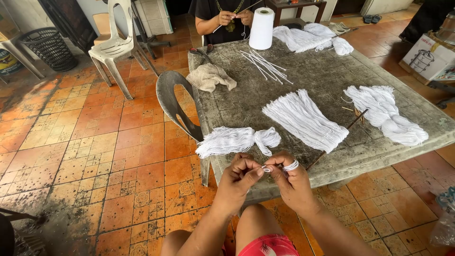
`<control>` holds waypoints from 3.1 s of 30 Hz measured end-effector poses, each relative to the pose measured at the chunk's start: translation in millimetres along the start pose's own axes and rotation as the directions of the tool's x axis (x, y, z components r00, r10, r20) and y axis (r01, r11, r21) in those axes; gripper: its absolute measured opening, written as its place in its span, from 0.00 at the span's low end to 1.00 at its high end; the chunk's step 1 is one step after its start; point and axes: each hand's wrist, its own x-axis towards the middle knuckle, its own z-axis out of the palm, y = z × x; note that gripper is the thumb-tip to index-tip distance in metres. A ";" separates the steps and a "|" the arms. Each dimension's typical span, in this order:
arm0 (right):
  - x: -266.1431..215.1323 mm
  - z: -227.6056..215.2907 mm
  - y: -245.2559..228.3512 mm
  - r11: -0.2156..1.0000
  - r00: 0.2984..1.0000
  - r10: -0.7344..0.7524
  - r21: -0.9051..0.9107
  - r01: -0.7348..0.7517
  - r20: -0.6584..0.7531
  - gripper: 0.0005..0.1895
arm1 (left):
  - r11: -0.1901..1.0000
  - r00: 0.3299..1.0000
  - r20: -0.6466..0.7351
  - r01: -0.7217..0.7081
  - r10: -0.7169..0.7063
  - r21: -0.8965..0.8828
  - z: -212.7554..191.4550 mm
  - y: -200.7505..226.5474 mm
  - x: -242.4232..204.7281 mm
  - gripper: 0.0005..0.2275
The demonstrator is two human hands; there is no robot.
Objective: Tying bundles of white thread with thin string on a table in a workshop setting.
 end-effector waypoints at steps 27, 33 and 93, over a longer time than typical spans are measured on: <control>-6.8 -21.7 -7.8 0.987 0.985 -0.120 -0.094 0.131 0.122 0.36 | 0.970 0.900 0.408 0.214 -0.150 -0.117 25.7 -35.3 -7.3 0.05; 27.7 -118.4 -10.6 0.127 0.938 0.344 0.988 -0.085 0.036 0.29 | 0.891 0.921 0.295 0.104 -0.254 0.442 21.8 -64.6 -2.0 0.03; 86.7 -158.8 -6.6 0.422 0.545 0.833 -0.526 -0.738 -0.097 0.11 | 0.278 0.994 -0.070 0.043 0.086 0.959 -26.0 -60.3 96.4 0.11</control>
